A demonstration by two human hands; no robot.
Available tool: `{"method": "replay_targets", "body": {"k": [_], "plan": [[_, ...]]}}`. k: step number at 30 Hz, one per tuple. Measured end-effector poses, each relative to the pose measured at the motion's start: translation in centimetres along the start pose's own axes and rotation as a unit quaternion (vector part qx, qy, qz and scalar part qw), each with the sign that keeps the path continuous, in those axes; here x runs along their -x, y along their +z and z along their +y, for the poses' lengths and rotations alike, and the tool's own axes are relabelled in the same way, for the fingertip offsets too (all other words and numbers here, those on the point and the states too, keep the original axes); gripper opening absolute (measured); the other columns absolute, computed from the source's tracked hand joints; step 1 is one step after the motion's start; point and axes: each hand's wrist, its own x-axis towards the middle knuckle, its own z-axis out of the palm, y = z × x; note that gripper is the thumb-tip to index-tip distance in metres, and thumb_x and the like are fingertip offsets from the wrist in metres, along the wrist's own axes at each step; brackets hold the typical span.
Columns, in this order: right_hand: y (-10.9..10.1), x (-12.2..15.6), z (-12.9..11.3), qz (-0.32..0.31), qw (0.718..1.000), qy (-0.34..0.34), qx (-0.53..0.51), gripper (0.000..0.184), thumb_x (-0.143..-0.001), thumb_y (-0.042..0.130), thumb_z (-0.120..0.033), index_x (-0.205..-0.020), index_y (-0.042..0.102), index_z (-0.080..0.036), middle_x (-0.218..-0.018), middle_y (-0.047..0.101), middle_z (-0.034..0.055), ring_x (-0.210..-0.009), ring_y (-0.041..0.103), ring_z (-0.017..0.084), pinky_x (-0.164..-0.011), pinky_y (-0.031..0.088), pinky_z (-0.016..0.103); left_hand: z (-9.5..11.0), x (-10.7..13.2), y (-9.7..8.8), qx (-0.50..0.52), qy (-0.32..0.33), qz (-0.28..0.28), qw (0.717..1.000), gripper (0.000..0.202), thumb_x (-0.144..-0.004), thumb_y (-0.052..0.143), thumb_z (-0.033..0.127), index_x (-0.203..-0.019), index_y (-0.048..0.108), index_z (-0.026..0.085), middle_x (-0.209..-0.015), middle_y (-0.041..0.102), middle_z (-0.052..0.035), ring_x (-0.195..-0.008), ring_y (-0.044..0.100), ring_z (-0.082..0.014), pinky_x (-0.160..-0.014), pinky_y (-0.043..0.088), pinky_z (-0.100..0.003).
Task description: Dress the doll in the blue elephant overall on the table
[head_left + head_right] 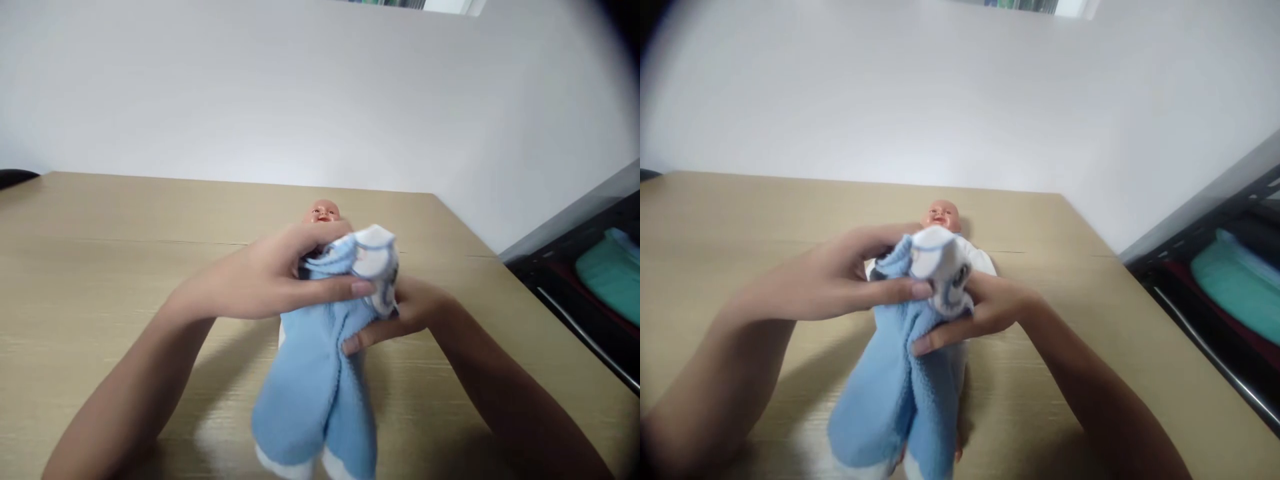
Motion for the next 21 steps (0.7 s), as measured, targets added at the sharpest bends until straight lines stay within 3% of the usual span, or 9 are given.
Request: {"method": "replay_targets", "body": {"k": [4,9,13,16,19,21], "plan": [[-0.3,0.4,-0.1,-0.019,0.999,-0.011,-0.047,0.035,-0.093,0.083,-0.035,-0.124,0.075,-0.02,-0.118,0.078,0.0042,-0.12,0.072,0.026,-0.107,0.059,0.039,-0.6,0.6,-1.7,-0.009,-0.055,-0.058,0.997,0.026,-0.095,0.082,0.042,-0.109,0.072,0.022,-0.09,0.068,0.001,-0.078,0.068,-0.0172,-0.069,0.056,-0.026],[0.0,1.2,0.1,-0.014,0.995,-0.012,-0.103,0.054,-0.095,0.082,-0.037,-0.144,0.067,-0.02,-0.134,0.074,0.0085,-0.132,0.067,0.029,-0.114,0.056,0.044,-1.3,0.8,-2.2,0.013,-0.049,-0.131,0.99,0.022,-0.095,0.081,0.037,-0.106,0.071,0.021,-0.09,0.072,0.0006,-0.079,0.072,-0.0179,-0.064,0.059,-0.024],[0.0,1.5,-0.1,0.028,0.993,-0.007,-0.115,0.055,-0.095,0.083,-0.036,-0.146,0.066,-0.023,-0.145,0.069,0.0084,-0.143,0.06,0.03,-0.12,0.05,0.043,-2.0,0.8,-2.1,0.04,-0.015,-0.084,0.996,0.023,-0.093,0.085,0.038,-0.101,0.072,0.02,-0.08,0.069,0.0028,-0.076,0.071,-0.0167,-0.069,0.062,-0.024],[-0.4,1.4,-0.4,-0.045,0.988,0.001,-0.146,0.06,-0.09,0.088,-0.036,-0.145,0.068,-0.021,-0.138,0.074,0.0078,-0.138,0.065,0.029,-0.114,0.054,0.038,-2.1,0.8,-2.5,0.074,-0.018,-0.07,0.995,0.026,-0.092,0.086,0.04,-0.101,0.073,0.018,-0.076,0.067,0.0032,-0.074,0.071,-0.0152,-0.07,0.064,-0.024],[-0.7,1.3,-0.5,-0.161,0.977,0.027,-0.134,0.052,-0.088,0.09,-0.034,-0.134,0.076,-0.016,-0.122,0.08,0.0073,-0.128,0.072,0.028,-0.106,0.059,0.033,-1.8,0.7,-2.8,0.125,-0.029,-0.163,0.978,0.021,-0.093,0.084,0.032,-0.105,0.075,0.018,-0.088,0.077,-0.001,-0.077,0.075,-0.0173,-0.068,0.064,-0.023],[-0.7,1.2,-0.2,-0.166,0.978,0.027,-0.121,0.049,-0.087,0.091,-0.035,-0.131,0.078,-0.015,-0.116,0.082,0.0078,-0.122,0.074,0.027,-0.1,0.061,0.03,-1.8,0.6,-2.9,0.162,-0.054,-0.229,0.958,0.028,-0.09,0.086,0.028,-0.113,0.076,0.017,-0.106,0.083,-0.0052,-0.09,0.079,-0.0217,-0.075,0.067,-0.025]]}}
